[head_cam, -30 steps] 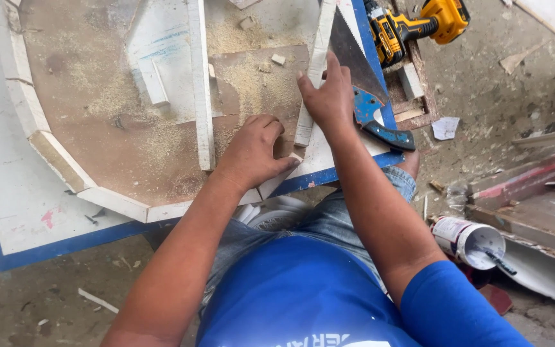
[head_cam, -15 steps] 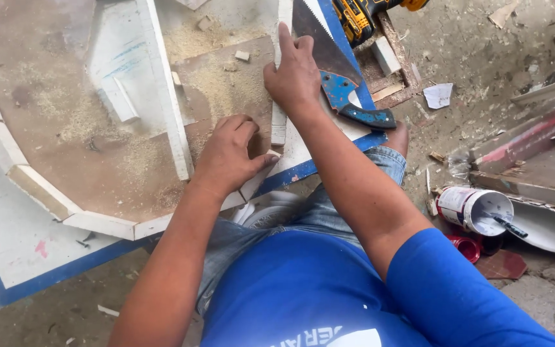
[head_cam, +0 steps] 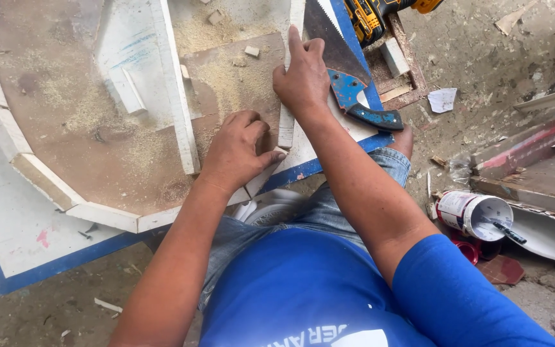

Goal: Using a hand saw to cut small strips of material and fitting them into a template on a workbench.

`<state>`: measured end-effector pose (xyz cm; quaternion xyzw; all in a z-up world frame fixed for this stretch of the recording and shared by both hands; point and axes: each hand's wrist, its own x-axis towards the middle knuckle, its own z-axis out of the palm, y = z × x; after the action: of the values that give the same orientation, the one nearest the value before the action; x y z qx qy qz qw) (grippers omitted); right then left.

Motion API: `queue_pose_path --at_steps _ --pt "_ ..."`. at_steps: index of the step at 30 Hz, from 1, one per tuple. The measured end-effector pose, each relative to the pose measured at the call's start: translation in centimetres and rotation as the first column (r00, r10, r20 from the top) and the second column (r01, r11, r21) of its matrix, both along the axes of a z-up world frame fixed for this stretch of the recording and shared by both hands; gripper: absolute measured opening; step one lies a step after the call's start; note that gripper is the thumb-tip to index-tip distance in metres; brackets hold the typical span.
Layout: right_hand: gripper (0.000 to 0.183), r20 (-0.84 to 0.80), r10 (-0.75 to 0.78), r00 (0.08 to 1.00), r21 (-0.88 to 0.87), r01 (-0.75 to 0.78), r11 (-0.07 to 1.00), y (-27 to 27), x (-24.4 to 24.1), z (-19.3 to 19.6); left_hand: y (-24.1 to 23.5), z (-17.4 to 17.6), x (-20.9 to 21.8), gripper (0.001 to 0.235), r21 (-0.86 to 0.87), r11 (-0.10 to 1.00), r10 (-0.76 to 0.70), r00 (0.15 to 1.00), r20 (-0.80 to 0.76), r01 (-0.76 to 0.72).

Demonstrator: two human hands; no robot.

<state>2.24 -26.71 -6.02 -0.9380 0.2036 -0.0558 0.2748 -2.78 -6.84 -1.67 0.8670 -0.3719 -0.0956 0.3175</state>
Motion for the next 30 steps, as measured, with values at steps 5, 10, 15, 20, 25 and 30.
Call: queue_pose_path --at_steps 5,10,15,20,25,30 --pt "0.07 0.014 -0.007 1.0 -0.013 0.007 1.0 0.0 0.2 -0.4 0.0 0.1 -0.2 0.046 -0.016 1.0 0.011 1.0 0.0 -0.011" --pt "0.07 -0.011 -0.021 1.0 -0.038 0.021 0.999 0.2 0.4 -0.5 0.0 0.2 -0.1 0.048 -0.029 1.0 0.008 1.0 -0.016 -0.009" --pt "0.071 0.008 -0.014 1.0 -0.068 0.015 0.998 -0.1 0.6 -1.3 0.1 -1.0 0.0 0.05 -0.054 0.999 -0.002 0.999 0.036 0.004" --pt "0.071 0.011 -0.018 1.0 -0.066 0.019 0.998 0.1 0.6 -1.3 0.1 -0.4 0.0 0.049 -0.064 0.998 0.005 1.0 0.023 -0.004" --pt "0.071 0.018 -0.012 1.0 -0.081 0.014 0.997 0.1 0.5 -1.5 0.1 -0.5 -0.1 0.048 -0.047 0.999 0.011 1.0 0.001 -0.011" --pt "0.072 0.016 -0.018 1.0 -0.078 0.019 0.997 0.2 0.4 -1.5 0.1 -0.6 -0.1 0.049 -0.046 0.999 0.01 1.0 0.008 -0.01"
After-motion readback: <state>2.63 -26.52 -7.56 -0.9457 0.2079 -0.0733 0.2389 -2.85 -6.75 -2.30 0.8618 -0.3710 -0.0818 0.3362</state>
